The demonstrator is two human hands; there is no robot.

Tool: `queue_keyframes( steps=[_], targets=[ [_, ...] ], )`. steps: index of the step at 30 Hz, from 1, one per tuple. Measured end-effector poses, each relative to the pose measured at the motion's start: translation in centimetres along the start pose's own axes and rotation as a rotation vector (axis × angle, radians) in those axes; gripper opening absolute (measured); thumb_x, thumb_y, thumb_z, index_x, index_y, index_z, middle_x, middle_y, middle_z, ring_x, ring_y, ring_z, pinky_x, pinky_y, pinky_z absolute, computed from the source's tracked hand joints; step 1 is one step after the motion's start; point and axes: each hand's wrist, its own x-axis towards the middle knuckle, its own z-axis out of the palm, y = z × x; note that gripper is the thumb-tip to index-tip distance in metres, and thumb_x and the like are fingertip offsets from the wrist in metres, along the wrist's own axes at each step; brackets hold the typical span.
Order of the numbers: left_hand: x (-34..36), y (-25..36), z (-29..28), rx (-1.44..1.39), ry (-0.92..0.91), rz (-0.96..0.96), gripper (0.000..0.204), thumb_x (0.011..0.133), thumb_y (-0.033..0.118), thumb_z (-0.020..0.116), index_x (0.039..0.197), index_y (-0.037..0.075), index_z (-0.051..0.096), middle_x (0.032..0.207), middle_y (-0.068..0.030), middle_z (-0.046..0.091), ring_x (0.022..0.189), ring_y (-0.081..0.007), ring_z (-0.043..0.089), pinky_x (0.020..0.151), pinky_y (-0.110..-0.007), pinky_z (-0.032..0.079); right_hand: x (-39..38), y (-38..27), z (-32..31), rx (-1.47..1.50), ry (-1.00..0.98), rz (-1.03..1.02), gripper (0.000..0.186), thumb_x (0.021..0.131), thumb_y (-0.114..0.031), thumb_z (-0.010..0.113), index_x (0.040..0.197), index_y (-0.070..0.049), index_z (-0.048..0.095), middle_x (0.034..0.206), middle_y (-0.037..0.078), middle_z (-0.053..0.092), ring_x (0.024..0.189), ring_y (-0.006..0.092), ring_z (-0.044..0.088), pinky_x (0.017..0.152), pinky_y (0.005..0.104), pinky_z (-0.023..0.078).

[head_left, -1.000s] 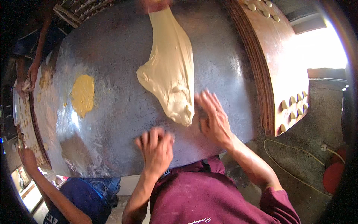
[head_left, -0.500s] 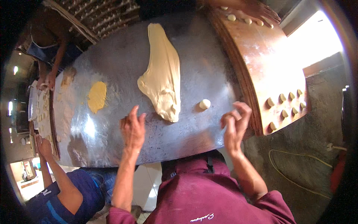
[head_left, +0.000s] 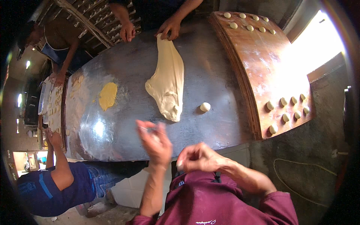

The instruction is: The person repeatedly pinches off small pieces of dough from a large mass on a metal table, rolls them into balls, and places them on a wooden board. The person also interacts with a woman who hands them a small card.

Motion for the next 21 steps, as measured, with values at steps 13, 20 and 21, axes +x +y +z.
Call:
queue_keyframes(
  steps=[13, 20, 21],
  targets=[
    [-0.2, -6.0, 1.4, 0.191, -0.424, 0.119, 0.084, 0.079, -0.014, 0.058, 0.152, 0.019, 0.032, 0.119, -0.0206, 0.039, 0.111, -0.035, 0.046, 0.093, -0.047, 0.043, 5.0, 1.8, -8.0, -1.687, 0.918, -0.229, 0.031, 0.091, -0.021, 0.066, 0.118, -0.009, 0.058, 0.102, 0.008, 0.06, 0.098, 0.0232, 0.053, 0.091, 0.044, 0.031],
    [0.2, -9.1, -5.5, 0.49, -0.696, 0.093, 0.023, 0.088, 0.015, 0.059, 0.111, 0.016, 0.06, 0.111, -0.0115, 0.049, 0.104, -0.0319, 0.049, 0.09, -0.053, 0.036, 0.9, 1.6, -9.1, -1.754, 0.864, -0.168, 0.045, 0.078, -0.025, 0.07, 0.115, -0.003, 0.057, 0.119, 0.019, 0.055, 0.123, 0.041, 0.045, 0.107, 0.0615, 0.027],
    [1.2, -8.6, -1.9, 0.417, -0.681, 0.045, 0.02, 0.088, 0.016, 0.058, 0.108, 0.014, 0.059, 0.11, -0.0114, 0.05, 0.104, -0.0316, 0.049, 0.089, -0.053, 0.036, 4.9, 0.5, -8.4, -1.669, 0.886, -0.233, 0.048, 0.079, -0.026, 0.069, 0.12, -0.005, 0.055, 0.132, 0.021, 0.052, 0.134, 0.0405, 0.04, 0.113, 0.0609, 0.024]
  ],
)
